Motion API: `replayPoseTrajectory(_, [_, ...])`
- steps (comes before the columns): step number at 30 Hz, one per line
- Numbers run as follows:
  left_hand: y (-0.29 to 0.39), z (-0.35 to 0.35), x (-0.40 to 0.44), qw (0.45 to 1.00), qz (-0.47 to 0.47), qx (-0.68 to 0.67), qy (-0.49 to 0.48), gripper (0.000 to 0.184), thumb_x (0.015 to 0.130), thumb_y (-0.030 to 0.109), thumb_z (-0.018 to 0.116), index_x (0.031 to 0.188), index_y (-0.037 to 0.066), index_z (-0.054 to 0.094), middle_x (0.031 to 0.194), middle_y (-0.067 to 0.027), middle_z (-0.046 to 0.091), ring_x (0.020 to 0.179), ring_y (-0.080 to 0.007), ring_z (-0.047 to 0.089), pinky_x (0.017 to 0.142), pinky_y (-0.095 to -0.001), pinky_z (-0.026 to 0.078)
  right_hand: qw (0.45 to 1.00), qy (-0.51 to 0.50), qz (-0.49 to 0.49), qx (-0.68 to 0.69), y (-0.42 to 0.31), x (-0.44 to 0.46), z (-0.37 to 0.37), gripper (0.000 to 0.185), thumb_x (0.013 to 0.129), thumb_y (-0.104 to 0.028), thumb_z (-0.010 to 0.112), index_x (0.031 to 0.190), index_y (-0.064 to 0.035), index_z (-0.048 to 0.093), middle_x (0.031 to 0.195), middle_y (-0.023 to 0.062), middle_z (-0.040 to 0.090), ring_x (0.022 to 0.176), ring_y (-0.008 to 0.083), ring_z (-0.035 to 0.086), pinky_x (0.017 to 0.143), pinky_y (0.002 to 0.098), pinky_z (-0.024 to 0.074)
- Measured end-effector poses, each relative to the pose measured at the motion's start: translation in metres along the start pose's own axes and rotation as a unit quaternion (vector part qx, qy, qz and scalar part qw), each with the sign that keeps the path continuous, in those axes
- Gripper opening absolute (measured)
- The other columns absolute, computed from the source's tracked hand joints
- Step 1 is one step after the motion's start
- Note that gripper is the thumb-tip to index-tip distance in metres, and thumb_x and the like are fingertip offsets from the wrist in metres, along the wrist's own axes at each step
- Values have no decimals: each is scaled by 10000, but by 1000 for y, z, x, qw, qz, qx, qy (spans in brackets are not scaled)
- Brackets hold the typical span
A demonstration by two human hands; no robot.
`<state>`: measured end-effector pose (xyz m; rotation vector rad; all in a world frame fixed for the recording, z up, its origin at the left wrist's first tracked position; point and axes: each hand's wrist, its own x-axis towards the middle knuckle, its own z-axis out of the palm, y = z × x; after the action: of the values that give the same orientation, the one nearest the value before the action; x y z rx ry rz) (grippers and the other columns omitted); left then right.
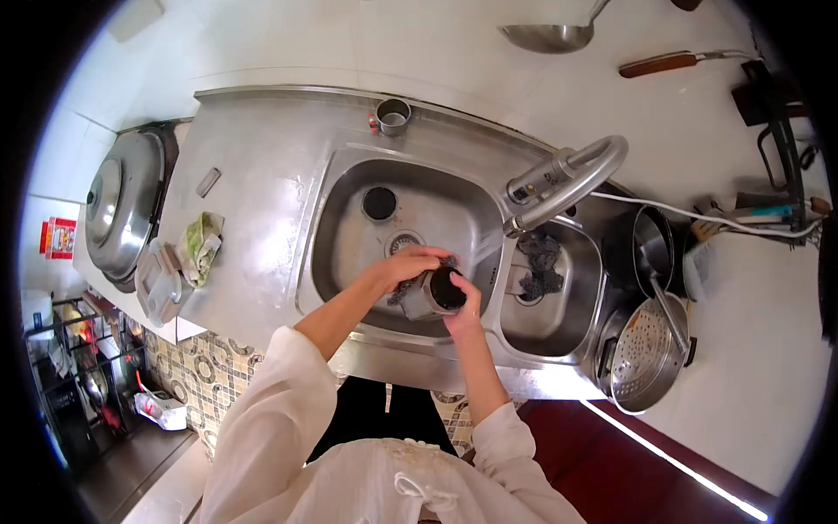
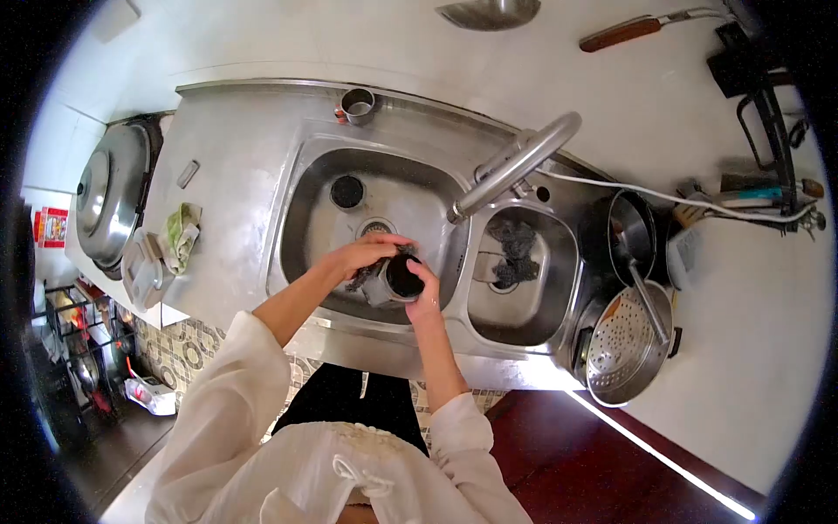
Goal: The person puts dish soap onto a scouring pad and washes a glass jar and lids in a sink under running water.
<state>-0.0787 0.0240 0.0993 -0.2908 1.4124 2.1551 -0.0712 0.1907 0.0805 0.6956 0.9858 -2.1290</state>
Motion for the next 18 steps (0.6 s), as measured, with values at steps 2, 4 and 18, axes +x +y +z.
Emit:
replayPoseTrajectory(2, [-1, 8, -9, 999, -15, -32, 10, 392, 793, 78, 528, 1178, 34, 592, 1038, -40, 634, 919, -117, 578, 847, -241, 447, 1000, 6, -2, 8, -2, 0, 0, 306, 748, -252, 615, 1002, -80, 618, 967, 56, 640, 905, 221, 594, 790, 373, 475])
replayPoseTrajectory(4, [-19, 16, -11, 991, -5, -93, 97, 399, 778, 40, 524, 1169, 49, 602, 1016, -26, 633, 915, -111, 577, 843, -243, 449, 994, 55, 5, 94, 2, -2, 9, 357, 749, -287, 607, 1029, -66, 602, 979, 54, 632, 928, 229, 584, 824, 373, 461])
replayPoseTrajectory(18, [4, 28, -14, 974, 40, 41, 219, 358, 760, 108, 553, 1100, 46, 644, 927, -12, 621, 809, -87, 553, 761, -217, 441, 986, 140, 0, 91, 12, -9, 34, 524, 747, -495, 594, 1157, -174, 541, 1247, 98, 475, 1118, 317, 459, 916, 523, 364])
